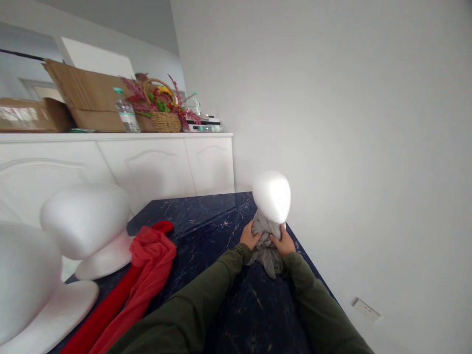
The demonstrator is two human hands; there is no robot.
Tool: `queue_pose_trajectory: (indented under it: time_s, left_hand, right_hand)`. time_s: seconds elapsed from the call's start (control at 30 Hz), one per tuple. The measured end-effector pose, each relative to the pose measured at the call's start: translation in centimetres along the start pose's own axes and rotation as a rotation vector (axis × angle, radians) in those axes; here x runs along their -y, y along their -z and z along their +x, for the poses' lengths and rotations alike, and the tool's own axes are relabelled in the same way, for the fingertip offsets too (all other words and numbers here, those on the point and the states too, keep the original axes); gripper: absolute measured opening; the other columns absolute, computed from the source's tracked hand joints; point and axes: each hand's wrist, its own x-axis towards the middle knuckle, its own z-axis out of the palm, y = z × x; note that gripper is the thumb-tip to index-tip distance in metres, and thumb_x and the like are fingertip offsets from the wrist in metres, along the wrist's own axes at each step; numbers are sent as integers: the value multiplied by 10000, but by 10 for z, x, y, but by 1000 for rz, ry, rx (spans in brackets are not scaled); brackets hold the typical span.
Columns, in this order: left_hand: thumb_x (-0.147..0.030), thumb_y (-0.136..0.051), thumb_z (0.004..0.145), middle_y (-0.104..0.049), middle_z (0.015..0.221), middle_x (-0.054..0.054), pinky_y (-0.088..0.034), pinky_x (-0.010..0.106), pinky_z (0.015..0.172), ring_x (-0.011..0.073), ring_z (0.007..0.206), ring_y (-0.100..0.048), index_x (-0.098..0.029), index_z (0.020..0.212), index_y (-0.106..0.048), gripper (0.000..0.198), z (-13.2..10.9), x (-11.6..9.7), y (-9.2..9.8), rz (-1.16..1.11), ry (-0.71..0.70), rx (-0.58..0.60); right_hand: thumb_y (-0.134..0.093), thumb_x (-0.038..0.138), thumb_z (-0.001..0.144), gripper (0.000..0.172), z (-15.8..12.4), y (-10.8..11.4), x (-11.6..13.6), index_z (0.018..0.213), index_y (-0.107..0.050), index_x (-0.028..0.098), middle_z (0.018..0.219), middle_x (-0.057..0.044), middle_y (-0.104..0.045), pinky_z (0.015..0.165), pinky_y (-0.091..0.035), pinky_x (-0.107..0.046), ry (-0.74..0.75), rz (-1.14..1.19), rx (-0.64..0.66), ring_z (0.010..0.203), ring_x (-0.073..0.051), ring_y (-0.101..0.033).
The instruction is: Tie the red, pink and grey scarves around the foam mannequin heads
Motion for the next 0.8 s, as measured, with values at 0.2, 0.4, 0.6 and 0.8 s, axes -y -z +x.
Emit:
queue_pose_trajectory:
  time_s: [0.2,0.4,0.6,0.8]
  left_hand:
    - [-239,-599,707,-323,1398,195,-214,396,1080,286,1307,-280,-69,1319,-322,692,-66,-10,14,48,157,-58]
    - [-342,-677,636,-612,1139,86,-366,369,978,254,1058,-551,-202,1092,-588,485,-205,-34,146,180,65,208]
    - [-354,-652,646,-506,1223,222,-267,516,985,409,1208,-374,-112,1007,-597,439,-306,-13,265,1058,265,-161]
    - [-138,-352,832,-638,907,165,-413,400,845,269,930,-598,-94,943,-572,250,-308,-24,253,1154,162,-124]
  right_hand:
    - [-520,521,699,701,-37,21,6,1213,-486,47,1216,-210,-523,998,-306,-460,115,-187,-201,1167,-333,-443]
    - [-452,511,755,534,-112,30,34,1076,-584,105,1065,-171,-620,928,-390,-436,268,-118,-211,1019,-295,-552]
    - [-494,495,769,375,-221,-41,106,902,-639,175,903,-107,-660,819,-456,-385,110,239,212,847,-240,-600]
    - [-535,629,696,548,-250,-143,214,917,-583,129,897,-121,-625,799,-471,-403,-519,821,885,843,-212,-614]
